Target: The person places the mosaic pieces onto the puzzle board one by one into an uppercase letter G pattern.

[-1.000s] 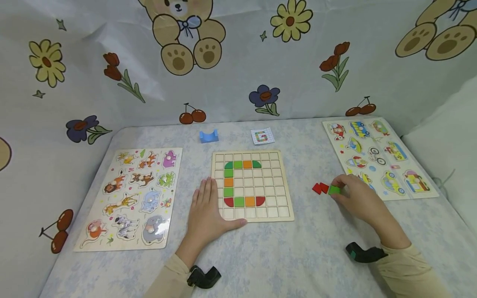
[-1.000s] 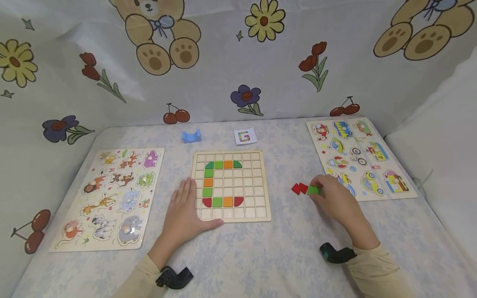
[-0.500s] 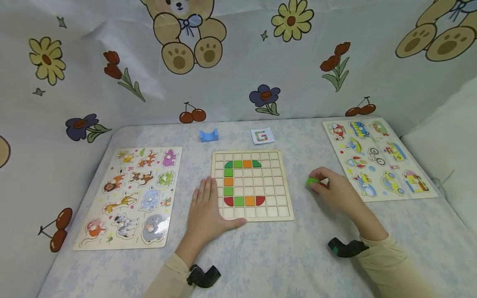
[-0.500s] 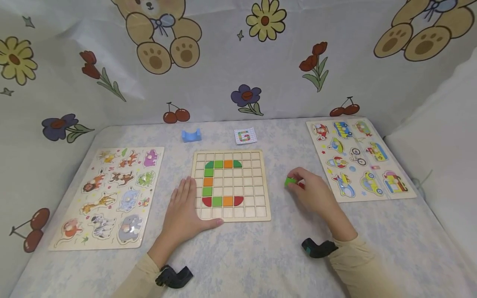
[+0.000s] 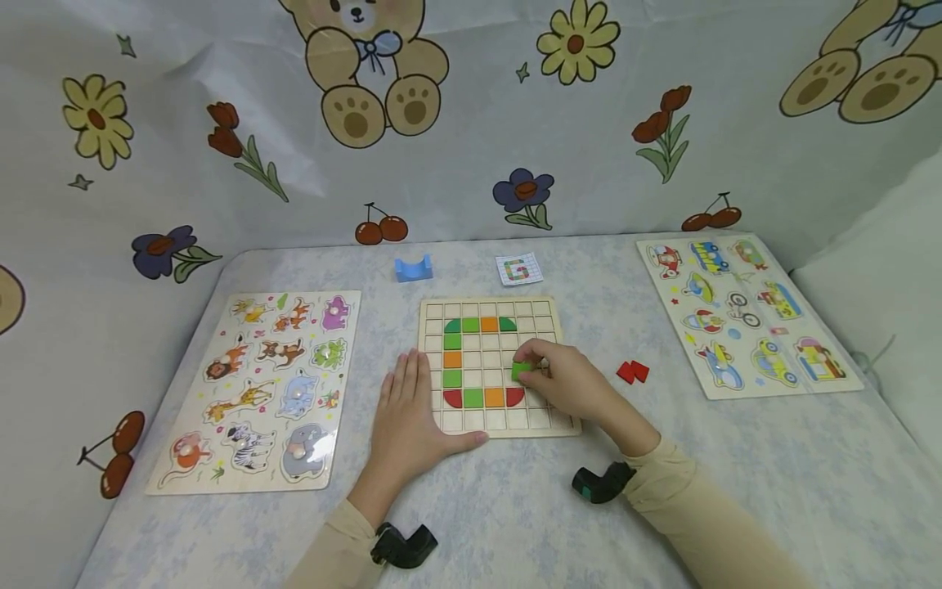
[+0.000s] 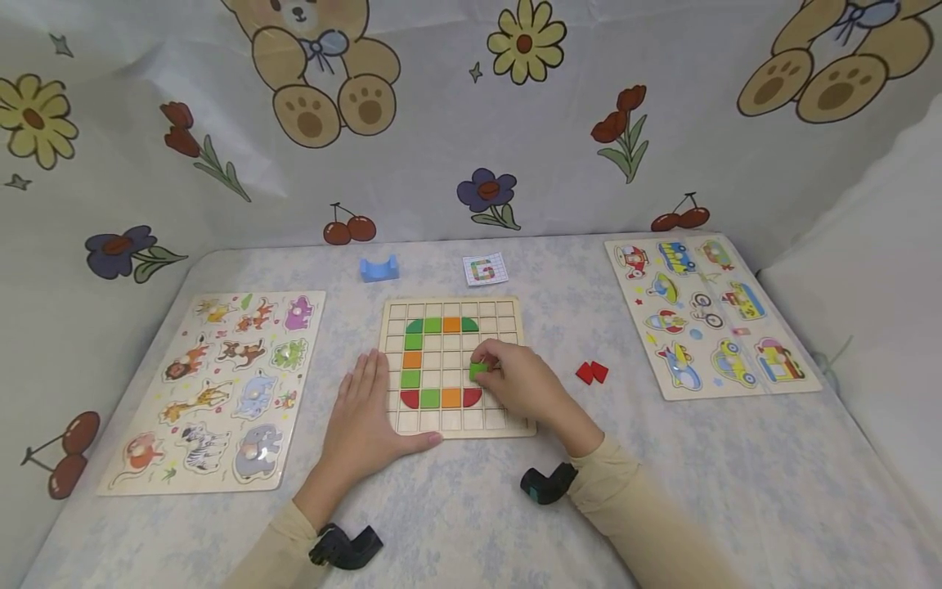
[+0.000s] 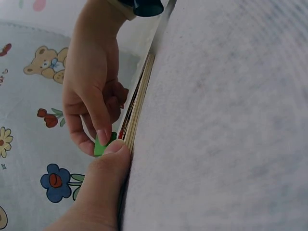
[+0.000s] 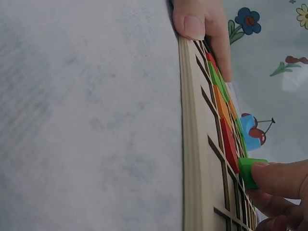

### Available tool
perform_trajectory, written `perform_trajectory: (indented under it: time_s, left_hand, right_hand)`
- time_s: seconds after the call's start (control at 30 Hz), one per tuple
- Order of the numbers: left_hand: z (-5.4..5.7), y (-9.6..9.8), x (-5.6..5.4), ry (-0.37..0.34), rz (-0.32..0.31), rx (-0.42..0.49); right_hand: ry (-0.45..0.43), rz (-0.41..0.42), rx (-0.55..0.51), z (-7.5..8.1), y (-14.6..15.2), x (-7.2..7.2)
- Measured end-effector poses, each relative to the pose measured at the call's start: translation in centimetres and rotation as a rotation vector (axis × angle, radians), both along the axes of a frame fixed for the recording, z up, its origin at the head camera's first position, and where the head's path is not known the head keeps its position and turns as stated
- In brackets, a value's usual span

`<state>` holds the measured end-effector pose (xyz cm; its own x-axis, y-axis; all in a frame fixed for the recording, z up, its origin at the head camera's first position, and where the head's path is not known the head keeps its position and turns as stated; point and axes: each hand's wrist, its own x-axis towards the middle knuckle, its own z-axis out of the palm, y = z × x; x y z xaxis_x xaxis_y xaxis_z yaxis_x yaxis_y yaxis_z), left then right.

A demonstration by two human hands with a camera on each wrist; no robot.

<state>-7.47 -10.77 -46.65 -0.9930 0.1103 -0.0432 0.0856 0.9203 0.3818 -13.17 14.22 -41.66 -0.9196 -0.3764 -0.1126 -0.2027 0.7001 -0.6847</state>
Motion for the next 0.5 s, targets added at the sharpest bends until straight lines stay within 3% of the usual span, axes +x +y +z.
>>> perform_trajectory:
  time_s: [0.23,0.5]
  left_hand:
    - [-0.06,0.04,0.03,0.006,0.000,0.001]
    - [0.19,0.11,0.10,0.005,0.001,0.007]
  right_hand:
    - [0.004,0.017,-0.005,-0.30,-0.82,0.10]
    - [0.071,0.066,0.033,-0.40,-0.54,0.60]
